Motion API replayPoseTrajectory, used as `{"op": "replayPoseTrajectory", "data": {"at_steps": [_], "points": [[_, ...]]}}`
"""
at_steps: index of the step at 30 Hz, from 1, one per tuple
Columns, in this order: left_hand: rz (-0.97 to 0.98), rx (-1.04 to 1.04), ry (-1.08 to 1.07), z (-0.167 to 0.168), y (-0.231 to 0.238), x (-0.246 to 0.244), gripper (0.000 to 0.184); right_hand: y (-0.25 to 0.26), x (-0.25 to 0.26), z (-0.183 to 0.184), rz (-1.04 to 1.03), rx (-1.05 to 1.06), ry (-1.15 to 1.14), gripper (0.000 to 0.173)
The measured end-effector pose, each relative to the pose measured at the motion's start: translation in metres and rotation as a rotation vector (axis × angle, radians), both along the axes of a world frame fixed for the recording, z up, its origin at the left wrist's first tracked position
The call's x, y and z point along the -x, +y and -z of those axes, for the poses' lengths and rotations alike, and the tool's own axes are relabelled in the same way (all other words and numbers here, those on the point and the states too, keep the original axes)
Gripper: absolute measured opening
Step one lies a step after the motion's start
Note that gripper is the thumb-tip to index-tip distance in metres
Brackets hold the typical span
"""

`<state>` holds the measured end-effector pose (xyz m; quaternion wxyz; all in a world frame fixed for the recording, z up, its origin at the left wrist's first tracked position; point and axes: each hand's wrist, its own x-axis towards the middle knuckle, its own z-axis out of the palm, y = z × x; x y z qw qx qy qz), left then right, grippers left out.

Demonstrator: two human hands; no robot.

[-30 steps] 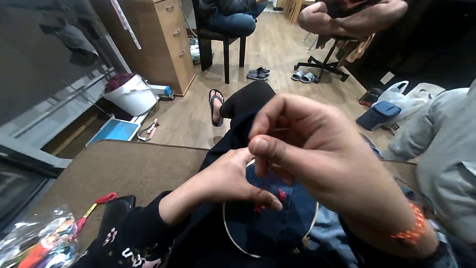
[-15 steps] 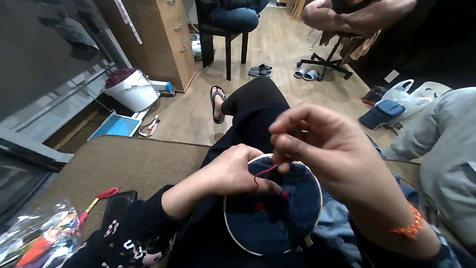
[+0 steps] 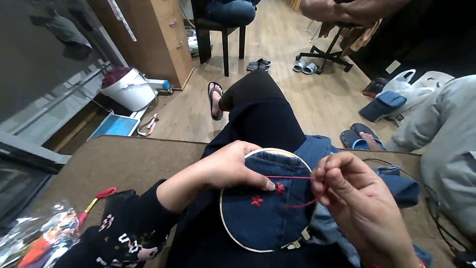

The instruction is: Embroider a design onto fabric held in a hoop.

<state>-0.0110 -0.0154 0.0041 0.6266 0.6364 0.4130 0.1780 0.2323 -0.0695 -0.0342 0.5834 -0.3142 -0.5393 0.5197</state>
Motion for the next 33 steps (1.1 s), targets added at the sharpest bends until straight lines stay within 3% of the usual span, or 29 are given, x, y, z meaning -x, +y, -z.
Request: {"op": "replayPoseTrajectory", "data": {"at_steps": [5, 7, 12, 15, 33], "points": [[-0.012, -0.005, -0.012, 0.001, -0.001, 0.002, 0.030, 0.001, 0.000, -0.004, -0.073, 0.073, 0.215, 0.010], [-0.009, -0.008, -0.027, 0.002, -0.001, 0.003, 0.031, -0.002, -0.002, -0.001, -0.010, 0.020, 0.106, 0.010], [-0.001, -0.015, -0.066, 0.004, -0.002, 0.005, 0.030, -0.024, 0.001, 0.013, 0.139, -0.196, -0.446, 0.008], [0.011, -0.011, -0.077, 0.005, -0.002, 0.005, 0.029, -0.035, 0.012, 0.024, 0.230, -0.295, -0.626, 0.013], [-0.017, 0.001, -0.076, 0.005, -0.003, 0.004, 0.032, -0.034, 0.025, 0.028, 0.343, -0.382, -0.740, 0.016]]}}
